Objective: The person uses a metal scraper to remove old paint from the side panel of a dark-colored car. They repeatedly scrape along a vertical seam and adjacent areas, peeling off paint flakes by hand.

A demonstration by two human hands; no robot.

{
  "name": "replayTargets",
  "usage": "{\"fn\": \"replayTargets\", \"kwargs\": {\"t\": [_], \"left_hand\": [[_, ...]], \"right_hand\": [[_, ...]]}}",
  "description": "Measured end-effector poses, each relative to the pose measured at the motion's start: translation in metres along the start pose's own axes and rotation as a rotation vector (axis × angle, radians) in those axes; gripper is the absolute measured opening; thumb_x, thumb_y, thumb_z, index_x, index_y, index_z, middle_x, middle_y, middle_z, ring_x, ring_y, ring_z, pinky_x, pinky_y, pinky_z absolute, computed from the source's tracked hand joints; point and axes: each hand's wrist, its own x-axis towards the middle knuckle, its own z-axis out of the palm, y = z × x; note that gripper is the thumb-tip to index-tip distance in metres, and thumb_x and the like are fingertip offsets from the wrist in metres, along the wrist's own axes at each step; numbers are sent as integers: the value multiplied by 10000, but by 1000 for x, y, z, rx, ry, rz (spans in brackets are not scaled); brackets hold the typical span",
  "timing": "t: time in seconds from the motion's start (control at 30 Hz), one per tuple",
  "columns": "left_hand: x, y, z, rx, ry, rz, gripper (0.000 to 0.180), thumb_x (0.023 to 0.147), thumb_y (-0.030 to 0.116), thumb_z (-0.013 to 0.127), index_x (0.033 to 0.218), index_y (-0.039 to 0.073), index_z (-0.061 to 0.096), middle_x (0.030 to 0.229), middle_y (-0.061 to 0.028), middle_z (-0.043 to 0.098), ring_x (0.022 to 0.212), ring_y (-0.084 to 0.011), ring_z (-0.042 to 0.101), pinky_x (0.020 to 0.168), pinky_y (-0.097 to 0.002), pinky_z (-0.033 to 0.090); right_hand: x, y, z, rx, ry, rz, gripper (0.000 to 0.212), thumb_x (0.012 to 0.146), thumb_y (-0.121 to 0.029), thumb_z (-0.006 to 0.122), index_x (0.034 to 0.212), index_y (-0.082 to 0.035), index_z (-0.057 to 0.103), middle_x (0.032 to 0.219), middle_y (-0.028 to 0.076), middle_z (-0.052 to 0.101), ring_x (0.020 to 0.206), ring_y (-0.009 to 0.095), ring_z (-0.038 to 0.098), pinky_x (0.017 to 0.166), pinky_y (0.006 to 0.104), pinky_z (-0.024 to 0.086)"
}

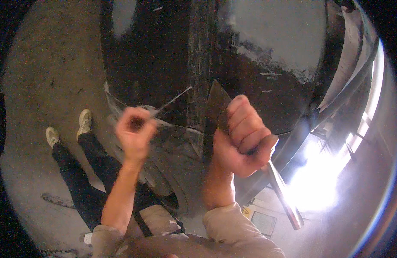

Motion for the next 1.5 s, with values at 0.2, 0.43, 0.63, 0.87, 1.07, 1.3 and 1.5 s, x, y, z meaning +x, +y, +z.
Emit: {"fn": "replayTargets", "kwargs": {"t": [0.2, 0.43, 0.63, 0.87, 1.07, 1.3, 1.5], "left_hand": [[74, 54, -162, 515, 539, 83, 193, 898, 140, 810, 960, 44, 655, 803, -51, 679, 657, -124, 632, 591, -270, 502], [97, 83, -336, 801, 523, 107, 309, 1042, 90, 599, 1336, 13, 652, 1266, -155, 702, 1067, -225, 729, 816, -332, 627], [75, 55, -206, 1145, 298, 63, 391, 938, 76, 673, 1328, 71, 679, 1193, -93, 727, 962, -171, 680, 848, -320, 550], [28, -5, 35, 778, -108, 484, 500, 823, 41, 806, 1310, 71, 698, 1073, -136, 666, 897, -263, 666, 725, -338, 538], [34, -20, 53, 630, -28, 661, 294, 780, -9, 814, 1069, 37, 789, 952, -116, 683, 848, -254, 662, 703, -332, 531], [55, -24, 50, 544, -84, 562, 152, 770, -39, 782, 909, 12, 747, 894, -112, 679, 803, -268, 653, 674, -348, 517], [5, -12, 21, 756, -476, 409, 150, 772, 35, 752, 881, 48, 650, 885, -154, 622, 819, -372, 639, 673, -419, 529]], "right_hand": [[-19, -10, -14, -106, -61, 44, 478, 1066, -247, 295, 593, -200, 251, 516, -39, 236, 505, 133, 221, 629, 364, 321], [-32, -24, -32, -128, -57, 72, 481, 1067, -252, 318, 591, -190, 279, 514, -41, 250, 497, 137, 220, 629, 364, 317], [-38, -22, -28, -120, -111, 113, 484, 1067, -263, 321, 590, -189, 291, 506, -41, 266, 494, 139, 232, 620, 366, 307], [-38, -28, -29, -95, 36, 107, 527, 1038, -254, 423, 545, -154, 266, 468, -3, 317, 447, 170, 274, 554, 373, 296], [-46, -35, -29, -76, -44, 142, 495, 1070, -287, 324, 584, -202, 288, 493, -58, 261, 474, 122, 225, 652, 351, 337], [-55, -33, -31, -62, 28, 115, 507, 1025, -210, 407, 541, -164, 264, 453, -10, 313, 437, 148, 263, 543, 364, 294], [-50, -33, -31, -68, 4, 110, 508, 1047, -239, 382, 556, -172, 275, 471, -29, 303, 451, 145, 260, 566, 364, 302]]}}
